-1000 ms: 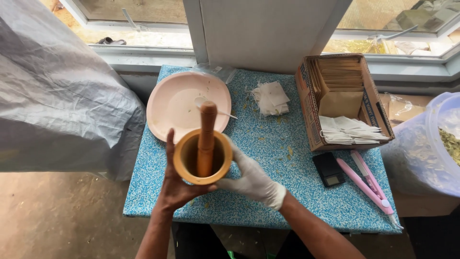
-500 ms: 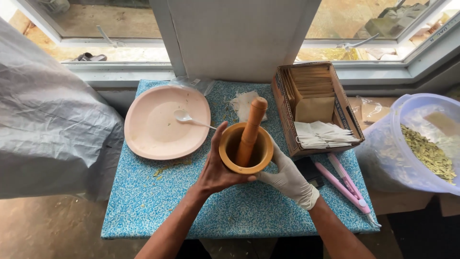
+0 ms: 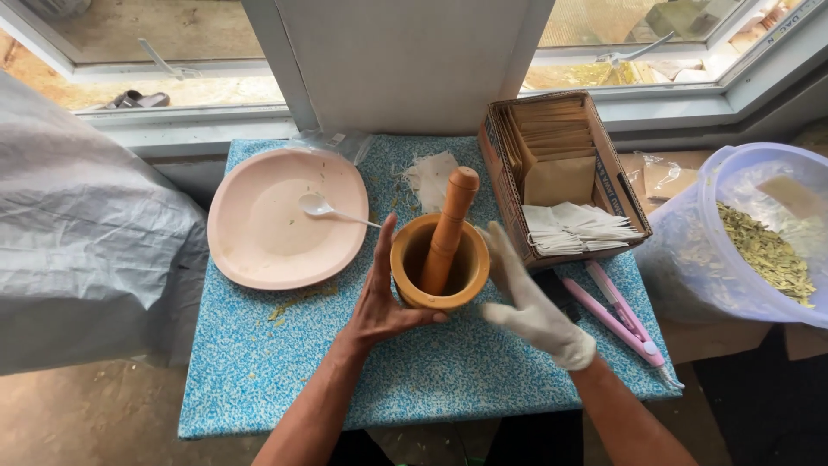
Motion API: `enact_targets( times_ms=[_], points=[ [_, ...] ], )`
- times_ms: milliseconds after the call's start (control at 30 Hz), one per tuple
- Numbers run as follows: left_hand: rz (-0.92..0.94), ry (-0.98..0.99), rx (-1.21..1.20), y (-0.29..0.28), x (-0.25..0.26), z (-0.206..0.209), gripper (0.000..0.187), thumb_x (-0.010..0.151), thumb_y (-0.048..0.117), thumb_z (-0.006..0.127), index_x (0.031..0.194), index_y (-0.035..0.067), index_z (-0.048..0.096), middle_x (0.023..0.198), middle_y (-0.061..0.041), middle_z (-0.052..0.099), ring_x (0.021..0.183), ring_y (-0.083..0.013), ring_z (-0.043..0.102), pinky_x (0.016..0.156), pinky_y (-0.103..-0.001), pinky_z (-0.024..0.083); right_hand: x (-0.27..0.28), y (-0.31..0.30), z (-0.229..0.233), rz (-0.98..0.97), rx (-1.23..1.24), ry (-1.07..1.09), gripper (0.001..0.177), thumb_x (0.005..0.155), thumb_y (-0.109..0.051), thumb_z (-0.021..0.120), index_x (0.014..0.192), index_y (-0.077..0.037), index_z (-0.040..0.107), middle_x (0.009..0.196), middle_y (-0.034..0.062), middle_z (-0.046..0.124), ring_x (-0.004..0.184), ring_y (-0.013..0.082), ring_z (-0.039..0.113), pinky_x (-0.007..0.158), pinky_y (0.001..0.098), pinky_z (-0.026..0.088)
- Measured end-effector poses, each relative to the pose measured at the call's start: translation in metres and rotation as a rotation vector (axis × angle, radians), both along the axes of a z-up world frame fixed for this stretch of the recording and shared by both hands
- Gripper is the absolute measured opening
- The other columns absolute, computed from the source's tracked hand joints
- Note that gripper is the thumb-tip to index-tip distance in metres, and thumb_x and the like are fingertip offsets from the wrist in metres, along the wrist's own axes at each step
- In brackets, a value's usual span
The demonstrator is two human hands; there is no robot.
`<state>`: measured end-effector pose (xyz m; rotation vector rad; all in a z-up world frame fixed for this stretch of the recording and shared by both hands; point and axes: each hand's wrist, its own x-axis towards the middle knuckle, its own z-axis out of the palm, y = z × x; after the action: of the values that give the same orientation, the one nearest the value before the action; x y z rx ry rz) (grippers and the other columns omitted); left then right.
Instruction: Grinding dried tea leaves using a wooden mortar and pestle on a small table.
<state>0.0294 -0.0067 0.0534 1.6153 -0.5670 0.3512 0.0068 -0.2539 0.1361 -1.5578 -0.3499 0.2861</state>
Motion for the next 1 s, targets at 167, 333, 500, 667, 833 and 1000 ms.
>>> enact_targets(
  times_ms=[167,333,500,667,833,1000],
  points=[
    [-0.003,0.078,0.034,0.002,-0.003,-0.006,0.164,0.059,0.052,0.108,0.181,0.012,0.006,0.168,-0.029,0.052,0.154,-0.0534,0.051,0.131,-0.074,0.035,0.021,-0.004,0.049,-0.160,-0.003,-0.175,0.088,0.106,-0.046,0.059,0.178,-0.008,0.026,0.172,0.0256,0.046,0.161,0.0418,0.042,0.132,0.0615,0.029],
    [0.003,0.098,0.012,0.003,-0.004,-0.005,0.162,0.059,0.060,0.105,0.181,0.010,0.010,0.168,-0.030,0.053,0.156,-0.0547,0.048,0.132,-0.076,0.031,0.071,0.023,0.061,-0.198,-0.299,-0.132,0.089,0.098,-0.057,0.077,0.172,-0.016,0.050,0.145,0.0172,0.072,0.133,0.0301,0.070,0.119,0.0553,0.051],
    [-0.064,0.144,-0.010,0.004,-0.006,0.008,0.141,0.078,0.084,0.080,0.180,0.010,0.016,0.171,-0.028,0.049,0.159,-0.0531,0.043,0.132,-0.078,0.028,0.083,0.042,0.058,-0.237,-0.385,-0.142,0.049,0.092,-0.032,0.095,0.138,-0.028,0.078,0.105,-0.0073,0.081,0.100,0.0059,0.071,0.092,0.0289,0.055],
    [-0.078,0.189,-0.038,0.008,-0.007,0.019,0.126,0.086,0.088,0.067,0.178,0.013,0.026,0.169,-0.027,0.052,0.158,-0.0545,0.044,0.131,-0.080,0.029,0.063,0.053,0.100,-0.073,-0.456,-0.311,0.056,0.091,-0.025,0.095,0.144,-0.029,0.077,0.109,-0.0002,0.084,0.103,0.0117,0.075,0.096,0.0321,0.060],
    [-0.078,0.223,-0.059,0.015,0.011,0.033,0.109,0.088,0.080,0.064,0.176,0.021,0.039,0.169,-0.018,0.054,0.160,-0.0463,0.046,0.133,-0.072,0.028,0.066,0.063,0.121,0.111,-0.560,-0.544,0.063,0.093,-0.015,0.090,0.152,-0.023,0.070,0.114,0.0129,0.084,0.106,0.0289,0.080,0.098,0.0467,0.062],
    [-0.219,0.200,-0.083,0.019,0.040,0.046,0.053,0.089,0.037,0.089,0.131,0.007,0.081,0.113,-0.014,0.080,0.107,-0.0272,0.076,0.101,-0.055,0.059,0.082,0.067,0.117,0.171,-0.546,-0.426,0.060,0.097,-0.022,0.088,0.153,-0.024,0.069,0.122,0.0109,0.084,0.112,0.0284,0.081,0.105,0.0481,0.060]
  ],
)
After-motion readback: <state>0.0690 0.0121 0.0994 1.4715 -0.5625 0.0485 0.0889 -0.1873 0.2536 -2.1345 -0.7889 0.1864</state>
